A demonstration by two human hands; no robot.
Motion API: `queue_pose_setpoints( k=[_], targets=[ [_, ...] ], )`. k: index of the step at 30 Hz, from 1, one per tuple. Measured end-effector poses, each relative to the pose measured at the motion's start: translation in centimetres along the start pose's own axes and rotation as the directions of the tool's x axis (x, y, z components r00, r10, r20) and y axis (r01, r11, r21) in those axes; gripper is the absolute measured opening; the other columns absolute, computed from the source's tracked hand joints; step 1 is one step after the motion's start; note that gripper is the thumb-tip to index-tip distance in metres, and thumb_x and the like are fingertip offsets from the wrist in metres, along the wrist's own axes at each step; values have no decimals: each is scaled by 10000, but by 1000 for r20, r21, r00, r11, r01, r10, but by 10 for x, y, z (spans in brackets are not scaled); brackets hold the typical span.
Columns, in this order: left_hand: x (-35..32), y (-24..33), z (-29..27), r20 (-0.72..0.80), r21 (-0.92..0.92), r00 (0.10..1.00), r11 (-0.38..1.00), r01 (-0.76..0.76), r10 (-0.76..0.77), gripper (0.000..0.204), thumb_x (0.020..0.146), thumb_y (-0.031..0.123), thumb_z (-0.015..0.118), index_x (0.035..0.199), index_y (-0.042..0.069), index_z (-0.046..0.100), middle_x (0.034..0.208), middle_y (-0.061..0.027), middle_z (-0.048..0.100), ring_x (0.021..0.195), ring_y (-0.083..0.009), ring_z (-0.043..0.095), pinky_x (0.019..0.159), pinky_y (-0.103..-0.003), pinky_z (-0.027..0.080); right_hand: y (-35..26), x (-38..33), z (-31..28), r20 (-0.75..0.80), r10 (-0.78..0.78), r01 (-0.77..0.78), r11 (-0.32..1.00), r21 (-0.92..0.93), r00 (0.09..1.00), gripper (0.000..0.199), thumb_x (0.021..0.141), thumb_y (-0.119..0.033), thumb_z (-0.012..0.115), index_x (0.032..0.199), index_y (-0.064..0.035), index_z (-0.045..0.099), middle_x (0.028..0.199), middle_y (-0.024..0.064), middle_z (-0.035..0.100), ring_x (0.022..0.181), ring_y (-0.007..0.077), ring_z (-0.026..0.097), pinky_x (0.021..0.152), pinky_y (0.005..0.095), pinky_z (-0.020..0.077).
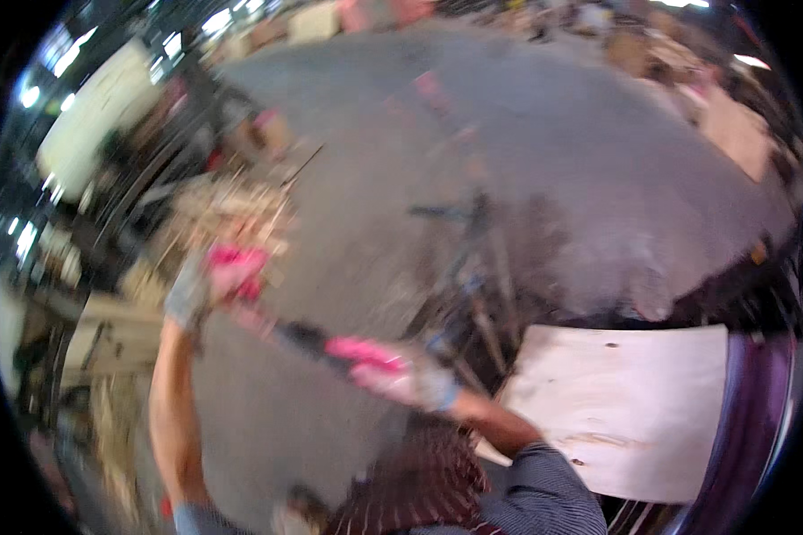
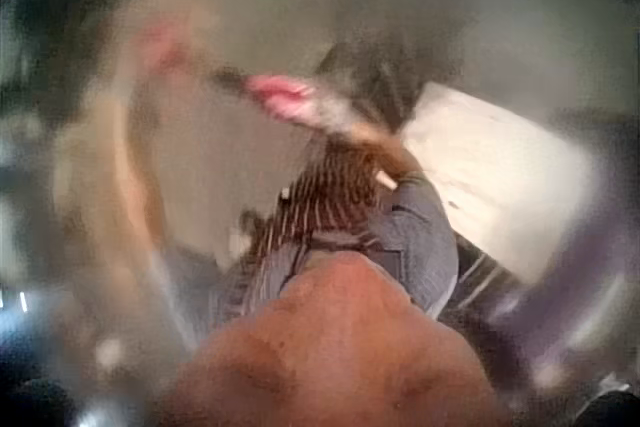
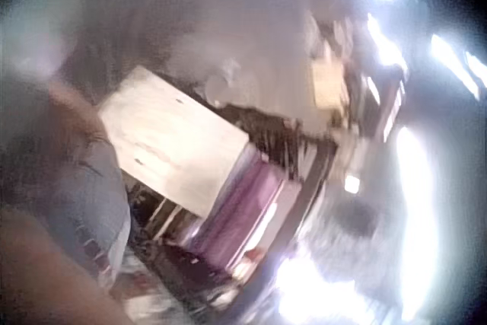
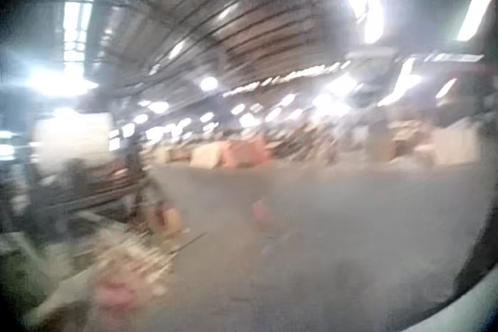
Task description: The person scrapes residue from a metal frame using a small hand tool, wiping the tool and handling the frame to reach multiple sections.
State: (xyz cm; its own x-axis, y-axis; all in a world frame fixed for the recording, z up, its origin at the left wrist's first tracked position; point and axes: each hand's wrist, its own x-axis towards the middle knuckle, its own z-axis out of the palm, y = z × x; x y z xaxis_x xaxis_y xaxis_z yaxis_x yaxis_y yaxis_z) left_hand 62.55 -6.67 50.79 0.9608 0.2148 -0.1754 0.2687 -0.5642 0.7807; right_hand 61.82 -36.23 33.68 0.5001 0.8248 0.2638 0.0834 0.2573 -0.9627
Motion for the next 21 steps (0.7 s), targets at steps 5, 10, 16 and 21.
queue_pose_setpoints(
  k=[5, 10, 16, 21],
  targets=[
    [2, 29, 12, -25, 132, 999, 991, -23, 26, 498, 935, 526, 661, 723, 80, 725, 622, 8, 648, 562, -83, 567, 538, -268, 432, 19, -41, -7, -193, -123, 36, 916, -400, 973, 401, 953, -109, 619, 1352, -69, 605, 1381, 129, 615, 1259, 269, 604, 1054, 368, 478],
    [-12, 36, 7, -51, 239, 999, 971, 11, 1, 519, 948, 534, 631, 763, 65, 754, 636, -1, 666, 558, -92, 568, 545, -279, 441, -9, -3, 8, -193, -216, 102, 876, -471, 957, 380, 942, -109, 630, 1318, -52, 625, 1233, 161, 684, 1034, 284, 705, 880, 347, 544],
    [-7, 26, 2, -5, 269, 987, 951, -152, 159, 556, 981, 544, 562, 825, 48, 760, 710, 8, 650, 699, -95, 554, 643, -266, 451, -46, 68, 8, -146, -335, 267, 896, -356, 931, 413, 970, -159, 589, 1374, -79, 581, 1361, 154, 615, 1238, 285, 615, 1037, 355, 475],
    [7, -8, -8, -77, 178, 973, 964, -200, 216, 730, 1005, 668, 354, 956, 39, 721, 792, -47, 668, 720, -134, 582, 673, -287, 483, -49, 80, 17, -177, -95, 79, 993, -91, 980, 423, 976, -136, 602, 1392, -59, 581, 1229, 88, 662, 894, 142, 632, 825, 291, 516]
  ],
)
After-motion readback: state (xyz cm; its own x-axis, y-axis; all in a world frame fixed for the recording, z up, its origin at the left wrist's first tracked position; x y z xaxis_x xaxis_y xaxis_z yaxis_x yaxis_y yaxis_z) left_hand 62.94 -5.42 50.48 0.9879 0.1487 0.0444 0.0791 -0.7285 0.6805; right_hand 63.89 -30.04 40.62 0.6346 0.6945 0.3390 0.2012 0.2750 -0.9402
